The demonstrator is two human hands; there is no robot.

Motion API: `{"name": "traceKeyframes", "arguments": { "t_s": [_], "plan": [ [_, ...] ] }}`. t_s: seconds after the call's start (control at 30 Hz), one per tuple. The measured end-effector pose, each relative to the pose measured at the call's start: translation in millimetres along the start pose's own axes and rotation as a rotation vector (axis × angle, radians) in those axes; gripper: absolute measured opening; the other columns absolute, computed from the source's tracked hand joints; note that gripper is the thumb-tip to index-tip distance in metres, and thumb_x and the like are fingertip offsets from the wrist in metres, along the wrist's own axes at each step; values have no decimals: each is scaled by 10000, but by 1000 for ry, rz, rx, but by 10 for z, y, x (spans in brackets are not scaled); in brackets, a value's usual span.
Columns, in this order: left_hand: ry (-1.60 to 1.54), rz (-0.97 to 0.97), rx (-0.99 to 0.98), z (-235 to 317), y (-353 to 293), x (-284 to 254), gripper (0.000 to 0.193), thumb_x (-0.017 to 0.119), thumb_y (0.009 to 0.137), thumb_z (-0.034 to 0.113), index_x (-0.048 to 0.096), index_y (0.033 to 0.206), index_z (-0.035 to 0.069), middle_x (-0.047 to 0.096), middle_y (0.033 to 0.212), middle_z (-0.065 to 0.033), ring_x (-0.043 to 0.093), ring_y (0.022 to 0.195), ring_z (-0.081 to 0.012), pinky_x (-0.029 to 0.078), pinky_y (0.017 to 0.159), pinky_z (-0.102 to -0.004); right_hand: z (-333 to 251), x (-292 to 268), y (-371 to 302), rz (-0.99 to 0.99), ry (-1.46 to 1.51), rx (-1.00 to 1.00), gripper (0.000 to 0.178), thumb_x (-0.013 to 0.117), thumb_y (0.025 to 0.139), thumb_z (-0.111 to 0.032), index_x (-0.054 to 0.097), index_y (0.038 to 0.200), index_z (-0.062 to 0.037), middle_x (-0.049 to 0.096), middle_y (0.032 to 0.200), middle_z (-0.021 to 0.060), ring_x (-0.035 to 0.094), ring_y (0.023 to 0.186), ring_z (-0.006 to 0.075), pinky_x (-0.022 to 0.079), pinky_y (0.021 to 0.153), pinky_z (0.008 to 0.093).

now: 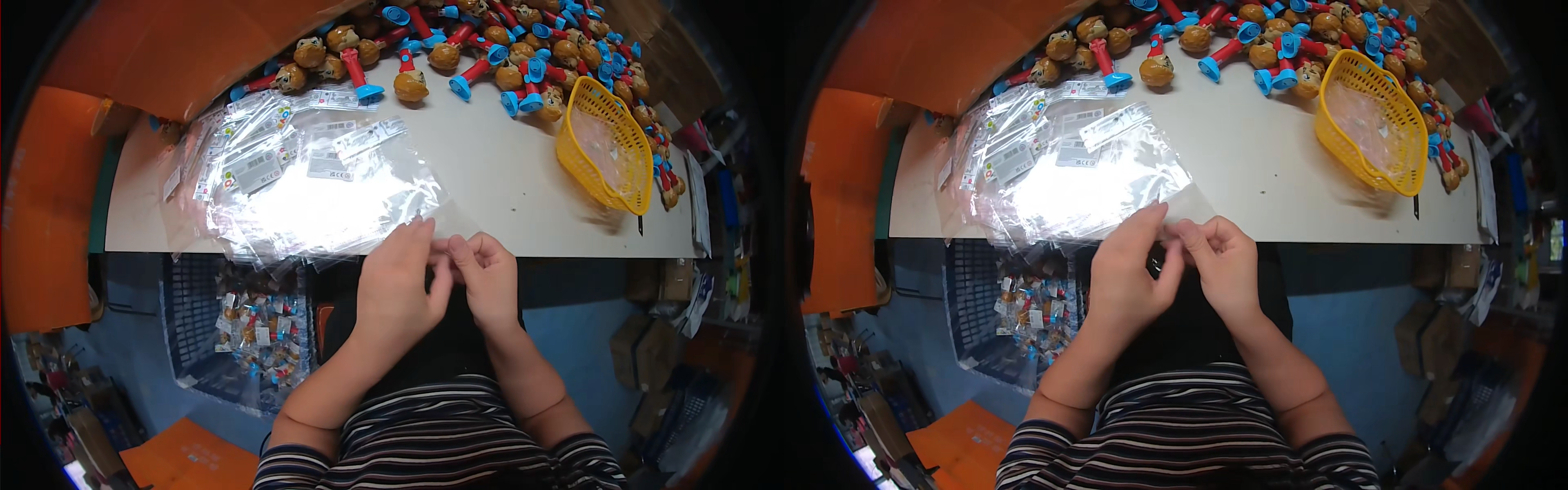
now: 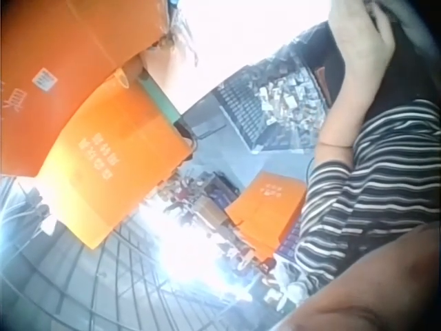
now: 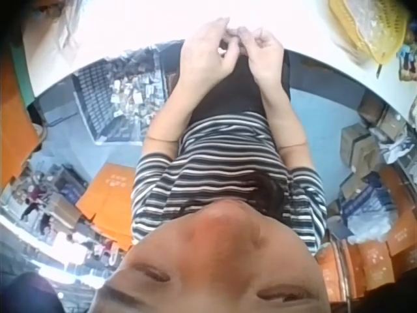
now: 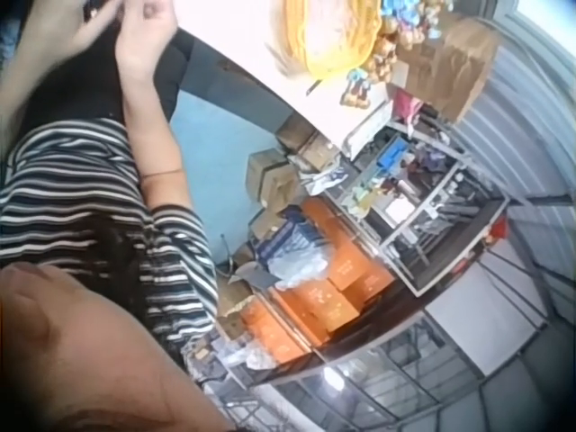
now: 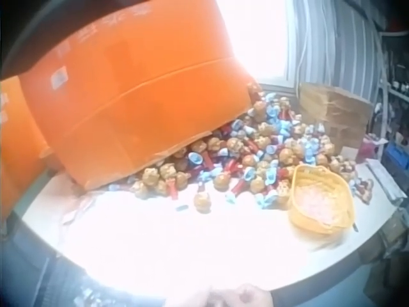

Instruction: Packaging small toy dolls into individual plastic bags and sealing them with blue stickers.

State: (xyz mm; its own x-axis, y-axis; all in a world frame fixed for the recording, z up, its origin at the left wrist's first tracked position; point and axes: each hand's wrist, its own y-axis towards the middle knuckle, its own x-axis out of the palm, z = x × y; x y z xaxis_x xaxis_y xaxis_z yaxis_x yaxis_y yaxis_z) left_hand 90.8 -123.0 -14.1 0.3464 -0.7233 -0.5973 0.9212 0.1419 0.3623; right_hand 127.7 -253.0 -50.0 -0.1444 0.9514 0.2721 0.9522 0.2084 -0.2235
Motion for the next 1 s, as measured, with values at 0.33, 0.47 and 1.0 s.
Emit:
{"name": "traceKeyframes", "arguments": {
  "t_s": [0.33,0.47,1.0],
  "plan": [
    [54,168,-68,-74,38,41,149,641,801,-17,671,946,-2,687,934,-185,672,846,-338,530,779,-363,-66,-12,-26,-76,-65,-109,168,648,951,-113,649,989,51,696,885,91,652,838,97,522,771,230],
    [135,161,23,-127,55,37,163,663,783,-23,661,943,12,647,868,-152,636,797,-326,508,714,-378,-472,-202,133,-198,-276,186,185,688,897,-63,621,1031,46,705,923,86,666,842,124,532,757,240],
    [278,153,132,-2,102,404,97,625,728,15,541,767,44,470,736,-106,539,606,-263,460,530,-368,-718,-219,1994,70,-1452,-517,385,723,813,-333,635,1116,-113,663,994,169,650,884,320,519,820,393]
  ]
}}
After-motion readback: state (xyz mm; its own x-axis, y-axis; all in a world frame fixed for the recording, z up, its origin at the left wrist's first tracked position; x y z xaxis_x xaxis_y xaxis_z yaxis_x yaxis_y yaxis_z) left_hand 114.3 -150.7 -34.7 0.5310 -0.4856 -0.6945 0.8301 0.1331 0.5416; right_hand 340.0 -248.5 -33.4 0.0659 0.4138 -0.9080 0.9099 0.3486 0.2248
